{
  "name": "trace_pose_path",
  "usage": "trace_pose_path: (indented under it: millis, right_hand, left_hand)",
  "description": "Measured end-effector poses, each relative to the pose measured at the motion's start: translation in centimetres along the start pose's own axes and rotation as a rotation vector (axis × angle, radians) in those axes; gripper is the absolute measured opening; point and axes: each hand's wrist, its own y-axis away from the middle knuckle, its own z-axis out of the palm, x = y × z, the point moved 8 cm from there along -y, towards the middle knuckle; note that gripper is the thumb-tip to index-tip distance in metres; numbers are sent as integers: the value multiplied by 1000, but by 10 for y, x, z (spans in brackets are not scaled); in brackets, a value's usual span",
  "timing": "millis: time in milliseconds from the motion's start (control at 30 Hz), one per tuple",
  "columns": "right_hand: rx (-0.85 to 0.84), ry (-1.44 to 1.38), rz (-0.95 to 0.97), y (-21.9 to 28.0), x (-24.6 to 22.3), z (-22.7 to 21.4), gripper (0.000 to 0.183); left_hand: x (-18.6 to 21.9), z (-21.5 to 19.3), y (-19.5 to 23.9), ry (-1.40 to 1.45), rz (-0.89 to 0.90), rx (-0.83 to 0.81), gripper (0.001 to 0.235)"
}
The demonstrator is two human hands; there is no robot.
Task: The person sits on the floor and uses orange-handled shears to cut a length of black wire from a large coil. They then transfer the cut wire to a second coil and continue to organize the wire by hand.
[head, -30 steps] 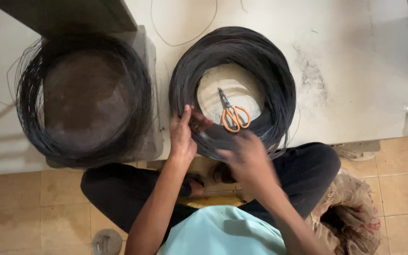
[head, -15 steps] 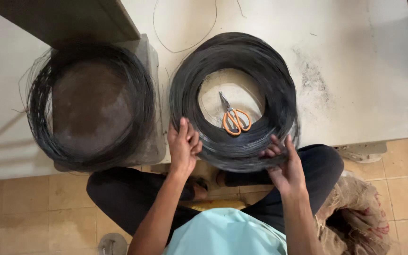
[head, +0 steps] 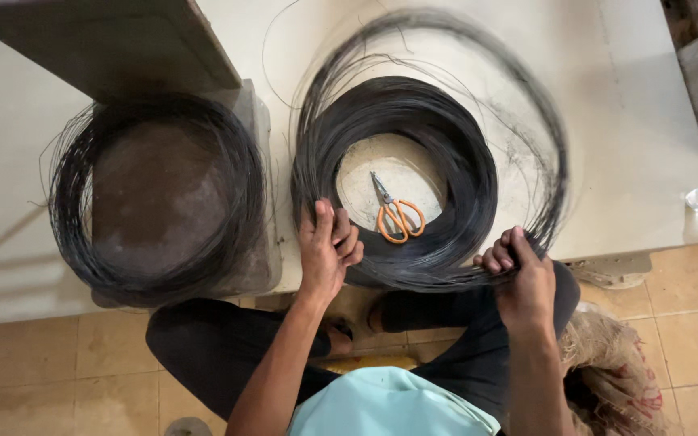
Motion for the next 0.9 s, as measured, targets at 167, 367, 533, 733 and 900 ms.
trace_pose_path:
  millis: [167,367,533,733,900]
  right_hand:
    - [-39,48,-93,5,-33,10,27]
    - [-50,17,-141,15,-79,38,26]
    - [-106,-23,-228,26,-116,63,23]
    - [-133,36,-315,36,-154,89,23]
    - [-87,-44,-118,-1,-96,53,31]
  left_hand:
    - [7,18,-1,47,24,-70,28]
    - [38,61,0,63,72,-114,31]
    - [67,93,-1,70,128,-218,30]
    - [102,120,-7,80,159,-190,28]
    - [87,102,-8,77,102,-164,29]
